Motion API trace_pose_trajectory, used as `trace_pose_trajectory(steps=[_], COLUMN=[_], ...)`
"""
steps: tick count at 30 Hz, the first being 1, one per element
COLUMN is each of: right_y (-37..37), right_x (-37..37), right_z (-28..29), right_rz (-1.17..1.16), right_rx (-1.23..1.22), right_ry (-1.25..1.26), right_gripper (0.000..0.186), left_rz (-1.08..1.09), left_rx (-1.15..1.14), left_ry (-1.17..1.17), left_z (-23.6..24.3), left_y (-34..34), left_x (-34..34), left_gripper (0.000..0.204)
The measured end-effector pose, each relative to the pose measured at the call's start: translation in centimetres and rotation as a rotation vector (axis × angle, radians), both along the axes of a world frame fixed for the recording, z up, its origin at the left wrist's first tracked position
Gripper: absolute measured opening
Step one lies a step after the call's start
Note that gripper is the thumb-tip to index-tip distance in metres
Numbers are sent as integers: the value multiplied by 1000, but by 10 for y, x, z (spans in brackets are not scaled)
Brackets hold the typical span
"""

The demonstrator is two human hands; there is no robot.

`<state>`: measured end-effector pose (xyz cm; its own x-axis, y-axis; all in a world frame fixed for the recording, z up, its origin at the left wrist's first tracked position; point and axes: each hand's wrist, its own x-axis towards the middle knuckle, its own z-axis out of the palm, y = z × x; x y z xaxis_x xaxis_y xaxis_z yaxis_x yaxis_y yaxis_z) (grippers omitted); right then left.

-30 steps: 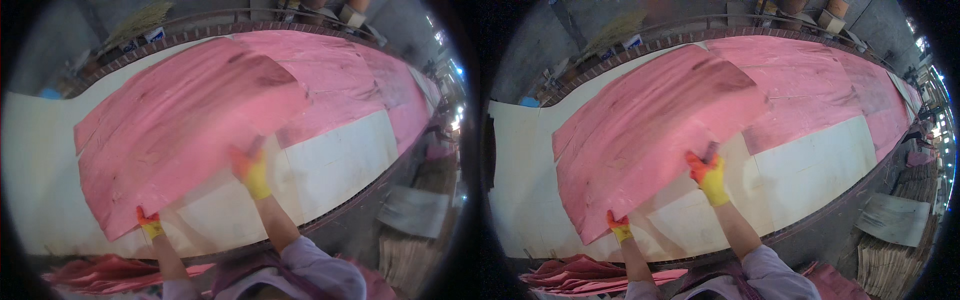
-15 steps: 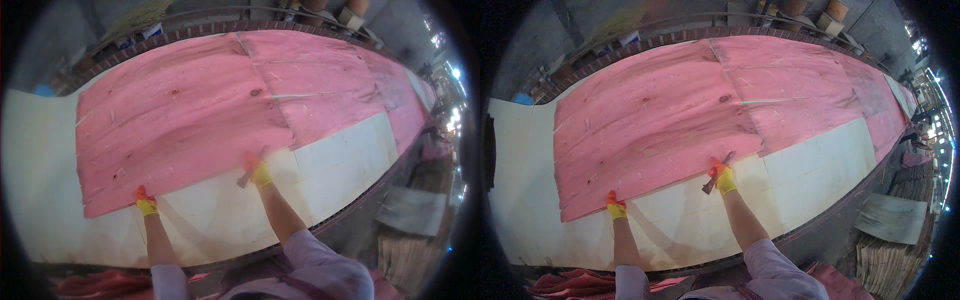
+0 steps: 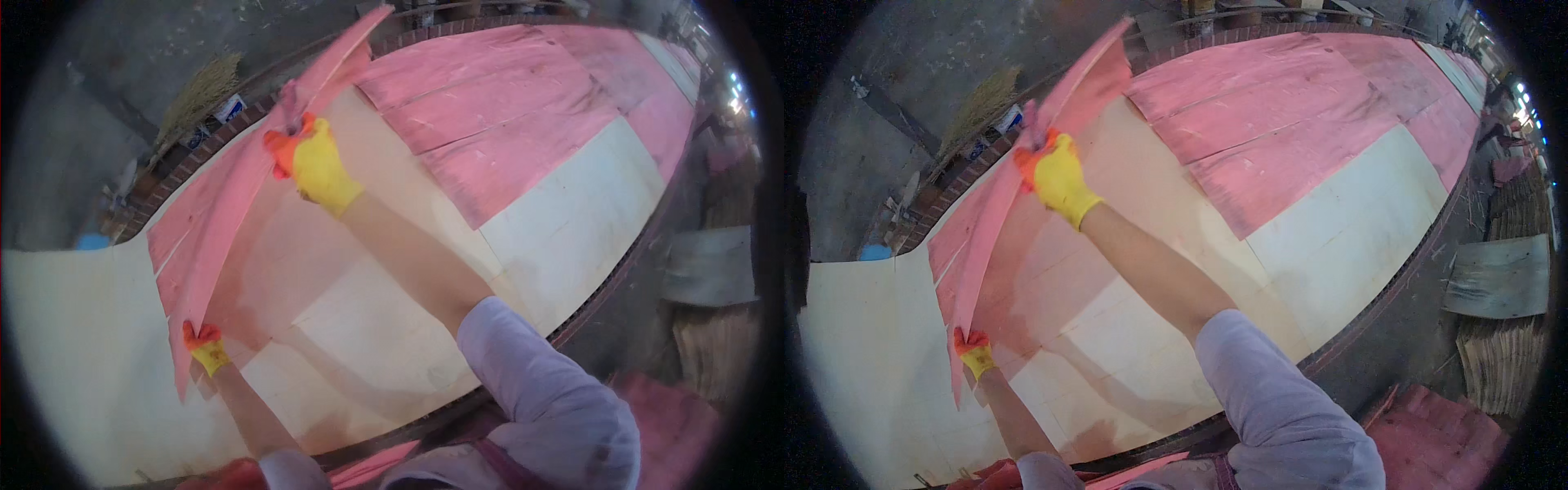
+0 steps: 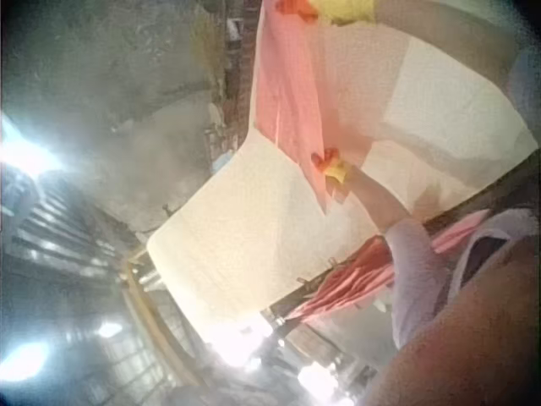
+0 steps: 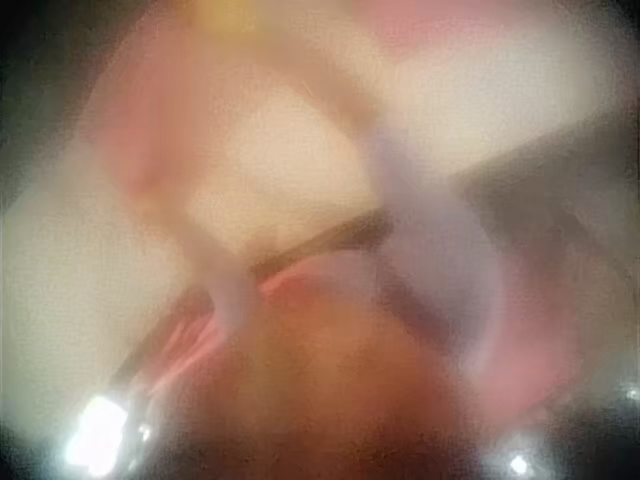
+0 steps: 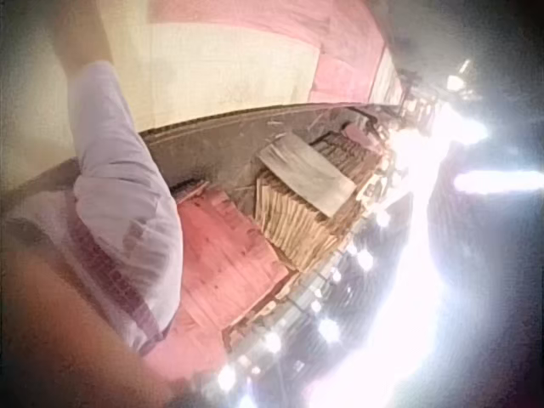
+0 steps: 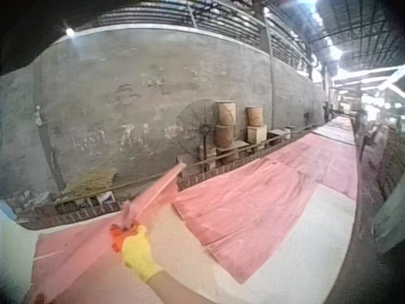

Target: The person picks up veneer sheets from a stack, lays them onto a conveyor table, smooths them down, and trims the edges using a handheld blade.

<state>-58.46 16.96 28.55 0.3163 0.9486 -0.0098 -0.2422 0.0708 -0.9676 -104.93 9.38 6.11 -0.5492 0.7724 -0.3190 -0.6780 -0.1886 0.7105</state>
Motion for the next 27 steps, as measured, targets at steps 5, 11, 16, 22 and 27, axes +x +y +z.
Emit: trace_pose_trajectory(steps=[5,11,16,22,27], right_y=[-103,-127,-127,-133,-124], right_x=[31,90,87,82,84], right_z=[-26,-244,-340,-386,-397], right_rz=[72,-163,-204,-162,-93], right_rx=[73,74,-276,-462,-537], right_ry=[84,-206,563,514,725], right_gripper=[36,26,22,22,19], left_rz=[-17,-216,-315,-267,-291], left_rx=[-54,-80,-500,-244,-309], left_ry=[-48,-64,39,-45,1197], left_z=[-37,-136,-176,-172,-251], left_y=[-64,-69,-46,-54,-76], left_x=[32,76,66,81,26], left_gripper=[23,31,23,37,59])
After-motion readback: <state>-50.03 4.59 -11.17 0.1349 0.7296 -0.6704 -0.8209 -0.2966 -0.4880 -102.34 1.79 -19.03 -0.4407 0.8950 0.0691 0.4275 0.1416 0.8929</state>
